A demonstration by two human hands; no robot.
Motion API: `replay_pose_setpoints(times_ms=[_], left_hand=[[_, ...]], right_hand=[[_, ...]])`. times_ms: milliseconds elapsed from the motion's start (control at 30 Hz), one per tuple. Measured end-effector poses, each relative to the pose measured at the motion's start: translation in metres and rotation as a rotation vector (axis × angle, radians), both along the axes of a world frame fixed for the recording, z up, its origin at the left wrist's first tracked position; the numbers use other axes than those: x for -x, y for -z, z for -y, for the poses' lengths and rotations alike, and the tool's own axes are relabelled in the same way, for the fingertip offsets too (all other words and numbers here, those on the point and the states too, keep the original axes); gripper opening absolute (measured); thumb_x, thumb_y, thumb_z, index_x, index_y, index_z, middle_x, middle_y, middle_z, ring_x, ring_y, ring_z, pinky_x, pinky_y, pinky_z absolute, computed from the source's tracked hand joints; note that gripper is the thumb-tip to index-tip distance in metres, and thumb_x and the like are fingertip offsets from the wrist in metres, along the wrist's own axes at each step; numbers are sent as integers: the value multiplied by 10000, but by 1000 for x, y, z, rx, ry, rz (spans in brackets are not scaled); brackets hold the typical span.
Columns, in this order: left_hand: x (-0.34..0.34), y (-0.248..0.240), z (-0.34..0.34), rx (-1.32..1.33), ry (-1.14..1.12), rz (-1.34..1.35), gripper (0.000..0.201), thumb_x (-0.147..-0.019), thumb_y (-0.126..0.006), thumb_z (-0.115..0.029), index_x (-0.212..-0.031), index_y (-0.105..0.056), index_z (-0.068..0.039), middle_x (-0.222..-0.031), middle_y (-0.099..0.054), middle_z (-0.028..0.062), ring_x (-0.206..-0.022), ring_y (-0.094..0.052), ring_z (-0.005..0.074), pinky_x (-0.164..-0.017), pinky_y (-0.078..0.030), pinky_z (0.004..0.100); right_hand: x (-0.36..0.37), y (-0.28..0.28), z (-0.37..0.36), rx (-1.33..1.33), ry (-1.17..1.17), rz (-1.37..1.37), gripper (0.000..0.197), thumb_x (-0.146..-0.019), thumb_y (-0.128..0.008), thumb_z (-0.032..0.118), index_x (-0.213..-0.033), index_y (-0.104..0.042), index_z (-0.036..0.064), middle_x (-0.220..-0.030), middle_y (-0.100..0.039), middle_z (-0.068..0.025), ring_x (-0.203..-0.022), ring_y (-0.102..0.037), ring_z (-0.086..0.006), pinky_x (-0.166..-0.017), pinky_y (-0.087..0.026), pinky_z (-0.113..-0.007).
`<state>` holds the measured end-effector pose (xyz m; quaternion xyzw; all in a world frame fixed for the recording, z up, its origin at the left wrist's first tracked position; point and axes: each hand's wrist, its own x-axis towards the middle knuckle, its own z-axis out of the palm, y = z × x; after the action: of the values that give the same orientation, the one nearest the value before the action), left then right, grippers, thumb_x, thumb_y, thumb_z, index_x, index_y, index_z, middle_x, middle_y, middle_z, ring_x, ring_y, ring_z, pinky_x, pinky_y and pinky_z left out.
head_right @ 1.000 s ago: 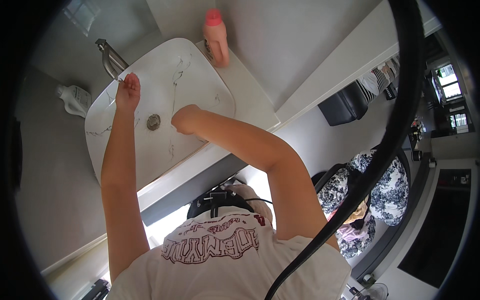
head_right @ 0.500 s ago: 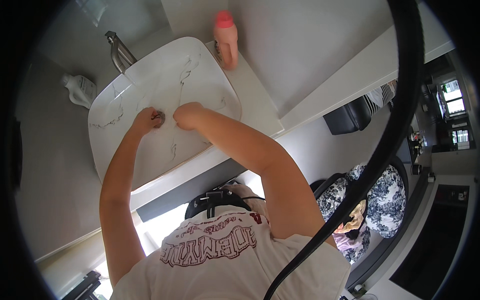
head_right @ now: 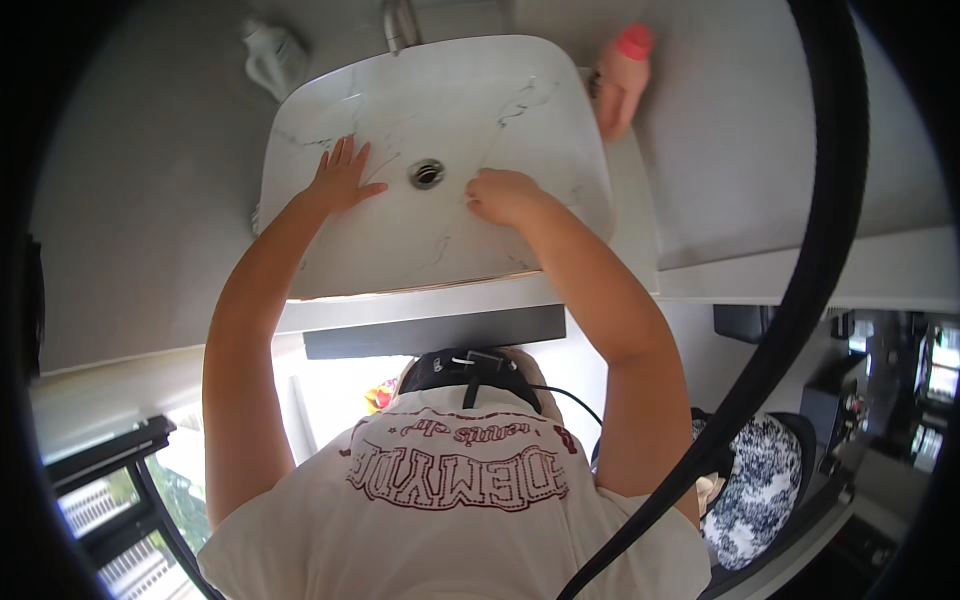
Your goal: The person washes a white cloth by hand in a bathroom sink. They apply liquid detergent, rub the fabric, rinse it under running water, and wring it out. The person repeats this process for a second white cloth.
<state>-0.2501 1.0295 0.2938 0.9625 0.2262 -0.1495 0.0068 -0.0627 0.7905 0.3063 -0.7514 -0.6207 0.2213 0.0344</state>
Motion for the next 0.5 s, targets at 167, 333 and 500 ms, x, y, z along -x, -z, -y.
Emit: replay_pose_setpoints(times_ms=[167, 333, 500], left_hand=[[40, -10, 12, 1, -124, -319, 988, -788, -417, -692, -1436, -9, -69, -1473, 37, 239, -1373, 81, 355, -1094, -2, 469], [8, 11, 73, 258, 277, -73, 944, -818, -370, -678, -1429, -31, -44, -1470, 36, 247, -1375, 81, 342, -1095, 8, 460], [-25, 29, 86, 184, 233, 144, 855, -840, -359, -636, -1441, -70, -100, -1491, 19, 187, -1388, 39, 299, -1079, 3, 526]], right_hand=[[8, -4, -2, 47, 42, -37, 288, -859, -476, 272, -1065, -607, 119, -1094, -545, -112, -1023, -541, -289, -836, -456, -400], [6, -5, 0, 26, 40, -5, 298, -860, -489, 288, -1085, -602, 129, -1090, -550, -112, -1010, -548, -285, -837, -457, -394], [1, -11, 2, 25, 73, -29, 308, -861, -492, 289, -1097, -593, 120, -1040, -574, -113, -979, -566, -293, -833, -460, -394]])
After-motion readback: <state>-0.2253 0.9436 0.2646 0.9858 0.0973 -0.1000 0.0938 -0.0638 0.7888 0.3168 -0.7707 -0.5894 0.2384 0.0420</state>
